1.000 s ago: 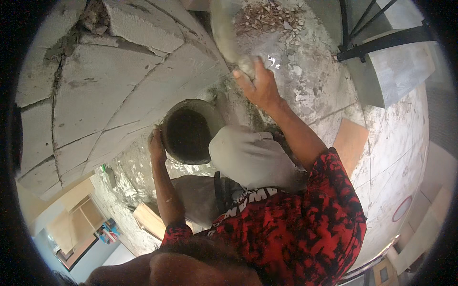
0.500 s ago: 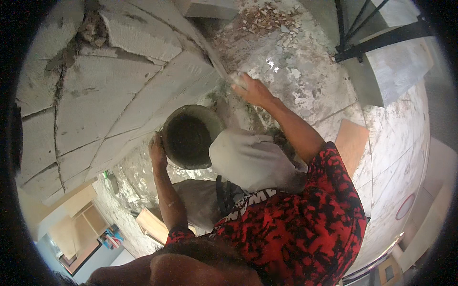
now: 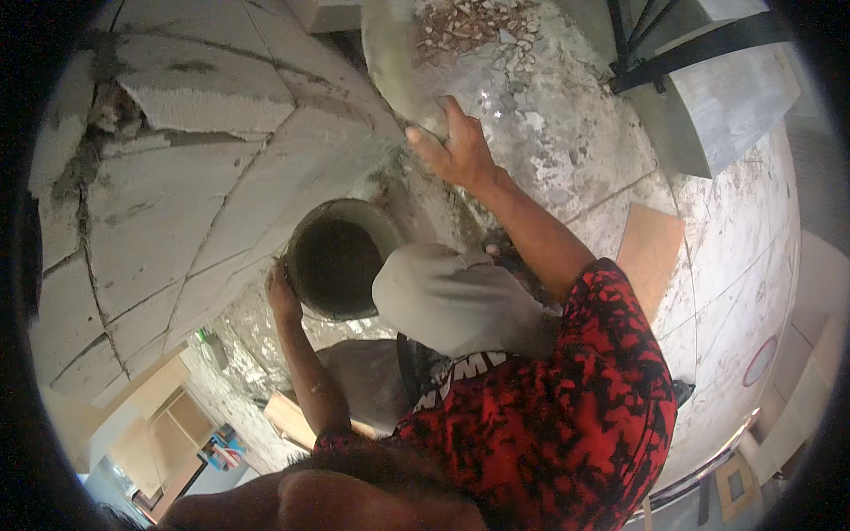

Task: The person cuts a lightweight concrete block with a saw, applies mortar to the side of the block with a trowel, and positions it on a wall.

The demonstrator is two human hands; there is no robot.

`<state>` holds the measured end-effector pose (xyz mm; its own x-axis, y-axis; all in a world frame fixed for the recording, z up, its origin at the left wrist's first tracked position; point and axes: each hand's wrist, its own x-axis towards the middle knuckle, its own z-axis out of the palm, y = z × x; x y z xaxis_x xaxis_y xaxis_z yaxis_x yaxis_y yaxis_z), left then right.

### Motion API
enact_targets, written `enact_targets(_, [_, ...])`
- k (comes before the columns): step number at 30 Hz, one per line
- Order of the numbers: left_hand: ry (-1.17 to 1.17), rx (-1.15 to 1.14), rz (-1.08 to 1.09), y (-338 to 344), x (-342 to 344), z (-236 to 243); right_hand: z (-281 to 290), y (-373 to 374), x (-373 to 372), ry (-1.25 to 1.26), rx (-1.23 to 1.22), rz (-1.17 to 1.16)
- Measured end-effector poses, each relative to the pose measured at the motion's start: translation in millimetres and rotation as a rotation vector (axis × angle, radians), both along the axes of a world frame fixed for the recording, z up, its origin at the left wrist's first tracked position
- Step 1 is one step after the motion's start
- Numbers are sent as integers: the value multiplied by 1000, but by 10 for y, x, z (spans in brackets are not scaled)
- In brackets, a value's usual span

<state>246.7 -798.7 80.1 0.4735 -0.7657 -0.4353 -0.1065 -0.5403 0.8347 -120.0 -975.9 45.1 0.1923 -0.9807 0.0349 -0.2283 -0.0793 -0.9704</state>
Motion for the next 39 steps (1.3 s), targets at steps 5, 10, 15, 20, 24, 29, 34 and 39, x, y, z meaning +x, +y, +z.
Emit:
enact_targets(5, [26, 33, 52, -31, 17, -22, -307, -174, 112, 364, 138, 212])
enact_targets(10, [45, 11, 58, 22, 20, -41, 432, -160, -68, -94, -63, 32])
enact_targets(15, [44, -9, 55, -107, -38, -1, -181, -311, 128, 116, -56, 201])
enact_targets(20, [54, 0, 86, 25, -69, 31, -19, -118, 52, -72, -228, 97])
enact_targets(24, [12, 42, 32, -90, 29, -11, -428, -271, 172, 155, -132, 98])
enact_targets(29, [-2, -2, 105, -44, -83, 12, 261, -253, -2, -155, -193, 110])
enact_targets(34, [27, -58, 97, -135, -58, -44, 117, -419, 195, 261, 45, 269])
enact_targets(39, [55, -42, 36, -100, -56, -1, -235, -253, 60, 16, -330, 207])
